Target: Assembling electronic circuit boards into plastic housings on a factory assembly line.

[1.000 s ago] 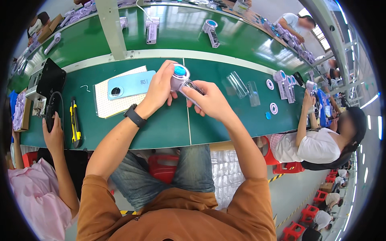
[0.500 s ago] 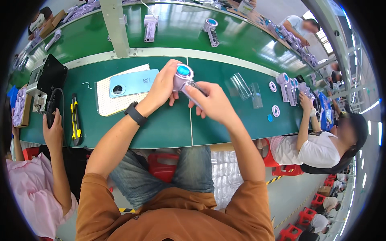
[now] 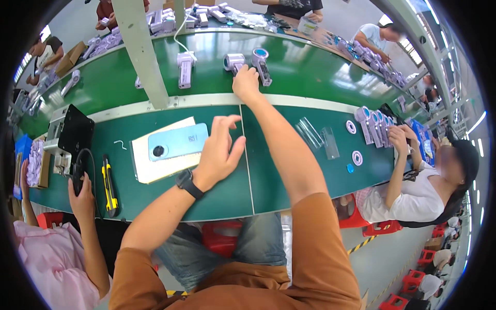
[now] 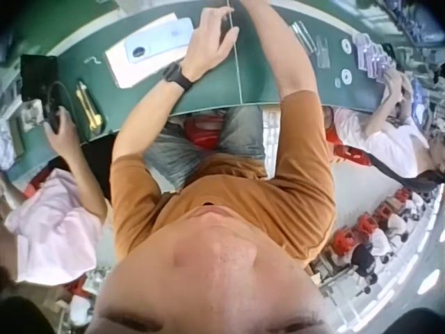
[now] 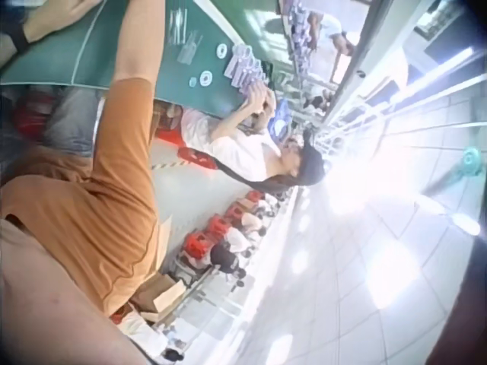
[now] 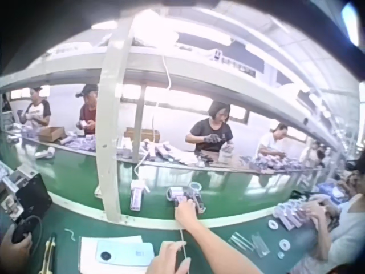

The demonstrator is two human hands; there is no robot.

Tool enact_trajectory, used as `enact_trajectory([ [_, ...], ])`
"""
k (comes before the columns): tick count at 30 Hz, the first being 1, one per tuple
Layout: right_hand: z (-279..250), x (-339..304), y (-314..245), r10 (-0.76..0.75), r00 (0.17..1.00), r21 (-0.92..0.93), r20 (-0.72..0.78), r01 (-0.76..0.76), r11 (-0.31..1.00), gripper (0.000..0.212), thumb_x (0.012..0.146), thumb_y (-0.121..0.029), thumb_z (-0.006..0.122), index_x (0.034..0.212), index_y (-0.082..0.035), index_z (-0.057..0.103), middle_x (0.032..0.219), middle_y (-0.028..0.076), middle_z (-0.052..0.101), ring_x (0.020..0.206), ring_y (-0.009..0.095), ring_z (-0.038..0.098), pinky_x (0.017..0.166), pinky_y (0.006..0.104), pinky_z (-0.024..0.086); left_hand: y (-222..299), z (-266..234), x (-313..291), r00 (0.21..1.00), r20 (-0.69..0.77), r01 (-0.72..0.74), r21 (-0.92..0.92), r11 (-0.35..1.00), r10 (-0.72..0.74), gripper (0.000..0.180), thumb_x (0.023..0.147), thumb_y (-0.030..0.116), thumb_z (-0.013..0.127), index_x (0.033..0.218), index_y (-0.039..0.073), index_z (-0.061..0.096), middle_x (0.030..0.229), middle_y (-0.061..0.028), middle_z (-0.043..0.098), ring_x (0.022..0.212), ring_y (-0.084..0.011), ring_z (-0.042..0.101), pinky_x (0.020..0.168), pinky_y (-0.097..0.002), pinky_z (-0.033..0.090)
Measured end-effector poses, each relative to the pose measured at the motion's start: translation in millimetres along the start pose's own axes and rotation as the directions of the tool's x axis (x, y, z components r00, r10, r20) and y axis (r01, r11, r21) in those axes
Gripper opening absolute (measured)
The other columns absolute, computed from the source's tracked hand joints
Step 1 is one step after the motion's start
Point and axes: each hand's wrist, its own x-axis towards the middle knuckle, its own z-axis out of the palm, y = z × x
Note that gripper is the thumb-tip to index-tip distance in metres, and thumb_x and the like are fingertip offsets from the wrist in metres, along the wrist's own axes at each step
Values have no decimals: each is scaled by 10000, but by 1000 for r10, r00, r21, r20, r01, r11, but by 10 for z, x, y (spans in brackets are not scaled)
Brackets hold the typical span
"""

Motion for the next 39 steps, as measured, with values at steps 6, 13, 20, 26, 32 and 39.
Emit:
enact_trajectory([
  [6,-425,163,19,4,888,-241,-460,-130,962,693,819,-564,733,1145,40,634,1311,261,543,1284,445,454,966,561,451,23,4,-5,997,-39,-68,64,996,71,344,907,163,661,1200,38,531,1014,-142,523,717,-314,612,604,-409,509],
  [13,-1201,-323,537,-76,997,47,-2,76,996,344,893,-320,726,1077,-31,702,954,205,725,838,405,694,752,452,560,-74,12,11,952,-114,226,-358,906,-282,593,926,140,684,1406,73,342,1172,-131,541,672,-130,626,554,-258,492],
  [20,-2454,-1504,-12,-364,854,533,371,125,837,337,877,-170,767,1173,-34,682,997,62,720,872,151,643,806,297,506,-183,-204,208,877,400,470,-827,308,-265,560,1049,361,534,1516,112,352,1272,-126,592,1085,-333,648,851,-433,584],
  [26,-2057,-1978,1083,-130,981,-281,145,167,945,470,830,-393,788,1118,-45,658,999,145,667,1029,345,599,890,428,485,-143,-186,248,896,254,362,-892,269,-365,407,1036,345,531,1351,90,492,1176,-130,639,1010,-297,672,782,-382,575],
  [32,-2228,-2329,692,48,985,444,165,-118,888,383,836,-59,752,1169,-58,563,935,52,670,892,166,668,796,295,538,-162,-259,222,915,211,323,-894,311,-345,319,1029,267,544,1280,72,524,1096,-101,641,928,-284,697,707,-364,585],
  [39,-2262,-2432,502,193,945,962,265,-271,6,530,911,6,669,1360,-81,399,1334,175,591,1170,249,610,962,367,518,-99,-271,221,950,199,291,-846,447,-241,307,1020,219,561,1282,60,543,1081,-87,639,918,-237,694,694,-332,590],
])
